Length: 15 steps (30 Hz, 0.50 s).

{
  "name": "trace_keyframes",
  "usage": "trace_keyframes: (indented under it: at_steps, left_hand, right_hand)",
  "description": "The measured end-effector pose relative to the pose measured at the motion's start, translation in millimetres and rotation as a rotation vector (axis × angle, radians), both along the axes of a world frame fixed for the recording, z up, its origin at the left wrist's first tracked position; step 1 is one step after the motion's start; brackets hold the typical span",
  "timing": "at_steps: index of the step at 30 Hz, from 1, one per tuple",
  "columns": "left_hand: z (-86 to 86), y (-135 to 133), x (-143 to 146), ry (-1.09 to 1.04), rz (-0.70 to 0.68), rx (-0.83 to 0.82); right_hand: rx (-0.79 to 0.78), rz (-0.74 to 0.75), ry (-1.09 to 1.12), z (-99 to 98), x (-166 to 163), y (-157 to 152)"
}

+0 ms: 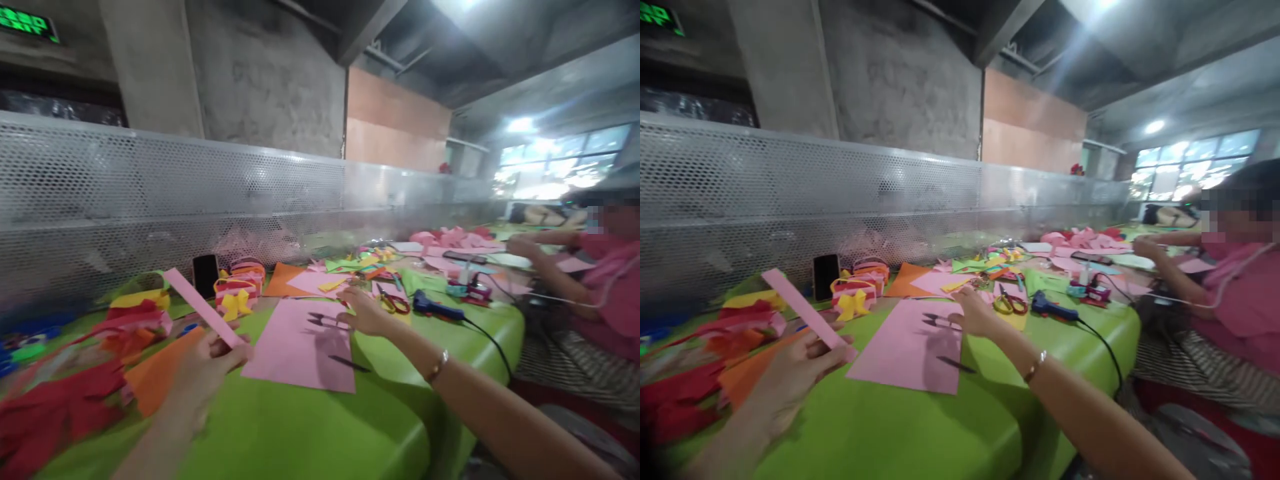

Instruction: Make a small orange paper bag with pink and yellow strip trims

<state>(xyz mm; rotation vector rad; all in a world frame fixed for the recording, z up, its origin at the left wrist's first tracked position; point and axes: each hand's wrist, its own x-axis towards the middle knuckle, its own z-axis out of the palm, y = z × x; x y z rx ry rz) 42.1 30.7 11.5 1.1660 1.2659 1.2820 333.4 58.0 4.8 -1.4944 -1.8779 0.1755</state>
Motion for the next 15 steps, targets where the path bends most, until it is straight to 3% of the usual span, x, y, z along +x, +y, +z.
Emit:
trace_keyframes:
  at_steps: [4,7,11,15]
  left_hand:
    - [-4.1,3,-1,0.125,-0.035,0.042]
    - [-7.2,4,-1,0.137,-0.087,0.076]
    - [-11.6,6,0,0.087,-0.149,-0.01]
    - [-12.2,3,5,-0.014,-0.122,-0.077]
  right_hand:
    - [0.024,-0.128,-0.115,-31.2,24,-46]
    - [0.023,-0.289,-0.174,-41.9,48,-76]
    - [0.019,-0.507,-0.234,-40.2,89,-100]
    - [-0.029,-0.602,-0.294,-33.2,135,-94]
